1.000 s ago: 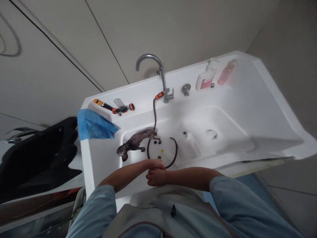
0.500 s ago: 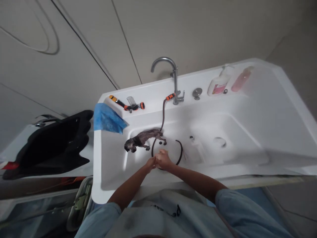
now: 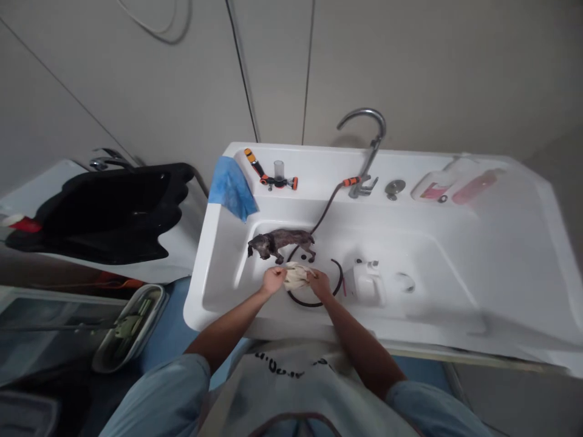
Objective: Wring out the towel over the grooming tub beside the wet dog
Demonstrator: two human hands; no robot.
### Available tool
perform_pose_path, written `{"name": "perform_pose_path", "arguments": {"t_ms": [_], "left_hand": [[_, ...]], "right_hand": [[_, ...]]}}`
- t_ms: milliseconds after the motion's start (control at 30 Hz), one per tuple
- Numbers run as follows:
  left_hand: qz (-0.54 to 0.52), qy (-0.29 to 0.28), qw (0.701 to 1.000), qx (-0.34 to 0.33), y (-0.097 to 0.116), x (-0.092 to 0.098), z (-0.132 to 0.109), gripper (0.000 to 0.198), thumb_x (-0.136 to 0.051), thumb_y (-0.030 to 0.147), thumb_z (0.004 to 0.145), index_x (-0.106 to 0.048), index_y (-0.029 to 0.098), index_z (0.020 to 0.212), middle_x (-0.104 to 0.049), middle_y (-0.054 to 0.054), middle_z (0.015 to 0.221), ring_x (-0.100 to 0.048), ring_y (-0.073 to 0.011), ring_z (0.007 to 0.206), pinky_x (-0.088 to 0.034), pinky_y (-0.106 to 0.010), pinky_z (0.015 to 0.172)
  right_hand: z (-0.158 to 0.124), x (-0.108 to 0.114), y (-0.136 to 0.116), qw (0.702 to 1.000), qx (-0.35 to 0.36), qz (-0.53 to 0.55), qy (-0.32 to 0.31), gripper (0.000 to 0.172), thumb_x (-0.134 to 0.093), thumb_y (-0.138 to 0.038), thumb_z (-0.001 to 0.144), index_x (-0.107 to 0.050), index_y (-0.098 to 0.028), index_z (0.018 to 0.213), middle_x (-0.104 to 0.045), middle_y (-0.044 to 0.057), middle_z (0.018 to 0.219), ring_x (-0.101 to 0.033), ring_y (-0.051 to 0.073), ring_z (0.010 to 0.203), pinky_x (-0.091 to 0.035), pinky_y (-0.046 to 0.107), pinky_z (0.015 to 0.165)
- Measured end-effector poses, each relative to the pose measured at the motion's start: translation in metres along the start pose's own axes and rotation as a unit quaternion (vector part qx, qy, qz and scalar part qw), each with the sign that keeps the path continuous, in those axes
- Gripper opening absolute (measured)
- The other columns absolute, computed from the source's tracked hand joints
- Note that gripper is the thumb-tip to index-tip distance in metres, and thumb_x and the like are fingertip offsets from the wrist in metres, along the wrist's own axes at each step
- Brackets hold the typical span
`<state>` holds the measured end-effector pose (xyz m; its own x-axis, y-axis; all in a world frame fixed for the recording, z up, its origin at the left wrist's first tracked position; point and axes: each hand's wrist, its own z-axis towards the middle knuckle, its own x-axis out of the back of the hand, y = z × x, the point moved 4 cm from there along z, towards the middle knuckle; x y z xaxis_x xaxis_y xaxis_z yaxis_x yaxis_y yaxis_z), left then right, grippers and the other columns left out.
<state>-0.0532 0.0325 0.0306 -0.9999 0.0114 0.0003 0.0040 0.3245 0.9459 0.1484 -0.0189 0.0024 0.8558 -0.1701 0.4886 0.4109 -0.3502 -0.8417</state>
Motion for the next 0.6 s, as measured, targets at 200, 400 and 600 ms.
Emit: {"name": "perform_pose_path", "arguments": {"t_ms": [200,400,600], "left_hand": [[0.057,0.092,0.988,-0.107,0.043,0.052,0.011,0.029,-0.061,0.008,0.082,-0.058,0.021,0.056,-0.052,0.004,0.057,-0.049,-0.0133,0.063,-0.04,-0.021,0.067],[0.145,-0.18,0.955,-0.186,0.083,0.039,-0.004,0.015,-0.065,0.024,0.088,-0.066,0.021,0.073,-0.057,0.002,0.063,-0.05,-0.0145,0.061,-0.041,-0.024,0.064],[0.237,-0.175,0.929,-0.226,0.098,0.066,0.004,0.02,-0.056,0.03,0.092,-0.067,0.022,0.078,-0.061,0.0,0.068,-0.055,-0.0165,0.066,-0.042,-0.026,0.067]], "right_hand": [[0.013,0.018,0.017,0.991,-0.118,-0.059,0.035,0.039,-0.047,-0.045,0.09,-0.069,-0.017,0.075,-0.069,0.011,0.07,-0.067,0.027,0.075,-0.051,0.035,0.072],[0.009,-0.031,-0.041,0.987,0.132,-0.069,-0.058,0.068,-0.078,-0.035,0.067,-0.066,-0.018,0.132,-0.059,0.021,0.147,-0.048,0.037,0.143,-0.04,0.05,0.115],[0.009,-0.047,-0.067,0.974,0.172,-0.06,-0.135,0.023,-0.057,-0.035,0.087,-0.072,-0.021,0.076,-0.072,0.006,0.078,-0.062,0.021,0.076,-0.048,0.033,0.081]]}}
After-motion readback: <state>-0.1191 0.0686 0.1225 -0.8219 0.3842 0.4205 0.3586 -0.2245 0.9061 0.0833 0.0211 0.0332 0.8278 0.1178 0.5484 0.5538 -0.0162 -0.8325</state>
